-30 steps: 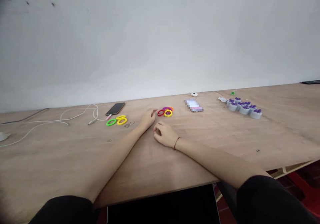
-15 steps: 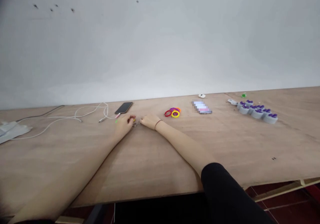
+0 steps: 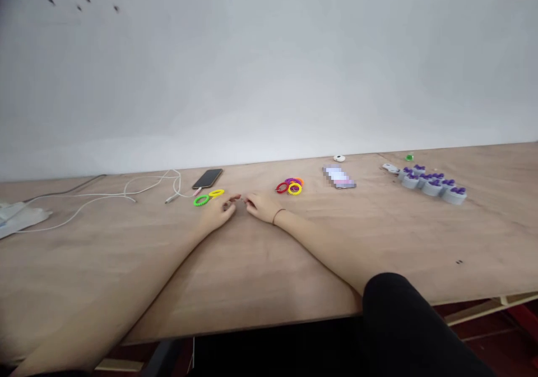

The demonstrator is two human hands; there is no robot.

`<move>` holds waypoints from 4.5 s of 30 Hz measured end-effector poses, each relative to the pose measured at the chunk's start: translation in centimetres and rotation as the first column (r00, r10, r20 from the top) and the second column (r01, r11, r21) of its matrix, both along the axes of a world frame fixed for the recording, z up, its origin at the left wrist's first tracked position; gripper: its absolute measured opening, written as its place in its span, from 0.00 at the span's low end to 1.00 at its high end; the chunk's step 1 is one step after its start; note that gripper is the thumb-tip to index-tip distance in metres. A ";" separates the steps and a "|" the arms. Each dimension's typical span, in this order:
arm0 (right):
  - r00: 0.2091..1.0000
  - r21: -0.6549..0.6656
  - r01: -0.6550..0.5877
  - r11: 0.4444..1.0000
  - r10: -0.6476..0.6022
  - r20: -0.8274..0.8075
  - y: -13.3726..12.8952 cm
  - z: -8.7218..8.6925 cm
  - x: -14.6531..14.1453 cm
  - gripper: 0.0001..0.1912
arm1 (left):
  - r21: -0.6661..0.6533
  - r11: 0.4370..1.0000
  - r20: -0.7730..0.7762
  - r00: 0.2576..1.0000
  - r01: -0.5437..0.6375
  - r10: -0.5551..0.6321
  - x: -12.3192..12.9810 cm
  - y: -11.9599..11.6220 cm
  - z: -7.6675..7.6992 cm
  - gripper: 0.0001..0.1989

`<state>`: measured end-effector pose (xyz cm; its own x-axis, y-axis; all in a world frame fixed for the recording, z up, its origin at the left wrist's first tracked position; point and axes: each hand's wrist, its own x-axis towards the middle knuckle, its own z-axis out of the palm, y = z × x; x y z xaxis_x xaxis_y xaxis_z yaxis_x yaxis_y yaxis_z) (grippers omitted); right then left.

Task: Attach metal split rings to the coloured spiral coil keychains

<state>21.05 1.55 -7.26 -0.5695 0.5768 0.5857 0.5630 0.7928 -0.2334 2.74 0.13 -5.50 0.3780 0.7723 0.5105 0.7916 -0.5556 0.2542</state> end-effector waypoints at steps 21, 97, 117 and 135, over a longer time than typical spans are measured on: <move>0.954 -0.218 0.028 0.975 -0.091 -0.287 -6.4 0.0 3.5 0.07 | -0.288 0.929 0.385 0.916 0.233 -0.110 5.6 -4.3 0.4 0.10; 0.991 -0.216 0.040 0.976 -0.067 -0.118 -8.0 -0.2 4.0 0.12 | -0.167 0.972 0.219 0.968 0.164 -0.126 4.1 -4.3 0.4 0.10; 0.925 -0.254 -0.030 0.967 -0.069 -0.373 -8.1 0.5 4.4 0.13 | -0.137 0.969 0.063 0.978 0.204 -0.197 4.6 -5.3 0.5 0.21; 0.928 -0.237 -0.036 0.971 -0.056 -0.369 -8.3 0.7 4.4 0.13 | -0.148 0.964 0.020 0.975 0.223 -0.222 4.7 -5.2 0.4 0.19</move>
<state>25.46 -6.74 -6.56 -0.3316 0.7281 0.5999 0.4071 0.6840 -0.6053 7.43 -5.07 -5.11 0.5473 0.7362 0.3981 0.6514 -0.6734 0.3496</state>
